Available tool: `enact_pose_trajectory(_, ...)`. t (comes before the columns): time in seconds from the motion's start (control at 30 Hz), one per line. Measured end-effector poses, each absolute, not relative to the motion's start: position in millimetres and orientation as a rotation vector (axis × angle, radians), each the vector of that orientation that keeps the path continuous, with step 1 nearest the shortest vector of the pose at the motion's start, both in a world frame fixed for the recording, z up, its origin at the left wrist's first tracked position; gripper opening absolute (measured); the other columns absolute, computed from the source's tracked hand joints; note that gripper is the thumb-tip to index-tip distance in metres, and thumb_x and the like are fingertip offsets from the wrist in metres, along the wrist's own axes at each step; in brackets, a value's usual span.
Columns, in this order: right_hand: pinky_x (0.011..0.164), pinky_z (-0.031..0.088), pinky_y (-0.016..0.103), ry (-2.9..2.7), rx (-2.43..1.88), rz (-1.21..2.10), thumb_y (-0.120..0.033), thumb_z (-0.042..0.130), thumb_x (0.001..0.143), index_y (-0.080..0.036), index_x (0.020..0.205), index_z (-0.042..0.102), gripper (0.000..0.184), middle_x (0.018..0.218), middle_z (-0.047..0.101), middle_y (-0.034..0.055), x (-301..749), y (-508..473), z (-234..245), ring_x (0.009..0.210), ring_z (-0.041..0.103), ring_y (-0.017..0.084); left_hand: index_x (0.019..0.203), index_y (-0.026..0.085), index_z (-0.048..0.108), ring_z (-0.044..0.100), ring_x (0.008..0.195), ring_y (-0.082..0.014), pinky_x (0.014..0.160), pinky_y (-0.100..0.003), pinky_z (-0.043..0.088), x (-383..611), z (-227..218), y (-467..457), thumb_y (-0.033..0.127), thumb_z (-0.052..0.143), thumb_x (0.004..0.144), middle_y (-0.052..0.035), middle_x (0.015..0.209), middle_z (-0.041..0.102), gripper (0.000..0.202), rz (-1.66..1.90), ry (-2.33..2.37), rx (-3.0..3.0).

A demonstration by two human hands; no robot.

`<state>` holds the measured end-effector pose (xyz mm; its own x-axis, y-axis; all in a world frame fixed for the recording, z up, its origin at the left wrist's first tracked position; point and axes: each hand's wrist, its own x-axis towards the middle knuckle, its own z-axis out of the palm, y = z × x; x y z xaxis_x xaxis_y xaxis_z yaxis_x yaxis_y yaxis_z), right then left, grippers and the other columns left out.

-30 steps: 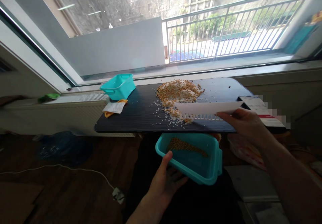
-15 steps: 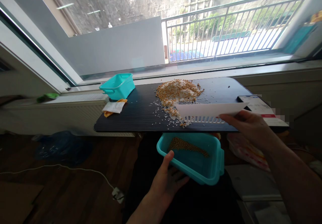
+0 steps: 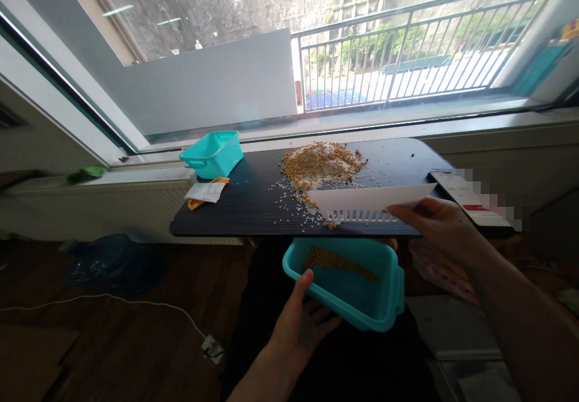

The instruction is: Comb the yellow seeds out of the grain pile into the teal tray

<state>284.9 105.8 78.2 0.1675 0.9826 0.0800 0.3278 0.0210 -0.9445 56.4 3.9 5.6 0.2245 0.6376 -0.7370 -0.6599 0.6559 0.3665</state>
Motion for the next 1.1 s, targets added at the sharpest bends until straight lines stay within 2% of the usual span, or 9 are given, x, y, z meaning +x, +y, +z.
enact_pose_trajectory(0.13, 0.051, 0.046, 0.027, -1.335, -1.457, 0.922, -0.046, 0.075, 0.053, -0.018, 0.072, 0.070, 0.035, 0.069, 0.069, 0.0036, 281, 103, 82, 0.059, 0.058, 0.016, 0.126, 0.016, 0.046, 0.059, 0.105, -0.0294, 0.090, -0.043, 0.046, 56, 6, 4, 0.051, 0.058, 0.076, -0.0172, 0.123, 0.055, 0.062, 0.897, 0.995, -0.022)
enact_pose_trajectory(0.3, 0.054, 0.046, 0.028, -1.328, -1.450, 0.920, -0.046, 0.075, 0.055, -0.017, 0.076, 0.071, 0.036, 0.072, 0.069, 0.0046, 280, 102, 83, 0.061, 0.057, 0.016, 0.125, 0.015, 0.047, 0.059, 0.104, -0.0298, 0.087, -0.042, 0.048, 57, 6, 4, 0.052, 0.057, 0.076, -0.0173, 0.120, 0.057, 0.062, 0.886, 1.020, -0.030)
enact_pose_trajectory(0.63, 0.047, 0.040, 0.025, -1.344, -1.516, 0.845, -0.047, 0.075, 0.052, -0.016, 0.069, 0.069, 0.036, 0.061, 0.064, 0.0018, 278, 102, 86, 0.053, 0.051, 0.012, 0.126, 0.014, 0.047, 0.057, 0.108, -0.0311, 0.088, -0.042, 0.048, 55, 5, 4, 0.051, 0.059, 0.075, -0.0173, 0.122, 0.056, 0.064, 0.897, 0.988, -0.027)
enact_pose_trajectory(0.83, 0.052, 0.046, 0.027, -1.207, -1.426, 0.995, -0.044, 0.080, 0.042, -0.020, 0.063, 0.069, 0.034, 0.062, 0.067, 0.0007, 278, 94, 95, 0.054, 0.054, 0.013, 0.126, 0.016, 0.046, 0.057, 0.109, -0.0317, 0.088, -0.043, 0.048, 57, 5, 5, 0.051, 0.058, 0.075, -0.0167, 0.121, 0.057, 0.063, 0.886, 1.019, -0.042)
enact_pose_trajectory(0.97, 0.057, 0.048, 0.027, -1.157, -1.438, 0.939, -0.042, 0.081, 0.042, -0.021, 0.066, 0.071, 0.033, 0.065, 0.069, -0.0005, 281, 92, 94, 0.058, 0.056, 0.013, 0.125, 0.016, 0.047, 0.056, 0.109, -0.0317, 0.088, -0.043, 0.048, 56, 4, 5, 0.052, 0.057, 0.075, -0.0162, 0.121, 0.057, 0.063, 0.883, 1.020, -0.029)
enact_pose_trajectory(1.1, 0.054, 0.049, 0.028, -1.165, -1.459, 0.947, -0.045, 0.081, 0.040, -0.020, 0.062, 0.070, 0.035, 0.063, 0.068, 0.0007, 285, 93, 91, 0.056, 0.056, 0.014, 0.125, 0.016, 0.047, 0.056, 0.110, -0.0312, 0.089, -0.042, 0.048, 56, 4, 4, 0.051, 0.057, 0.076, -0.0164, 0.122, 0.056, 0.062, 0.880, 1.003, -0.028)
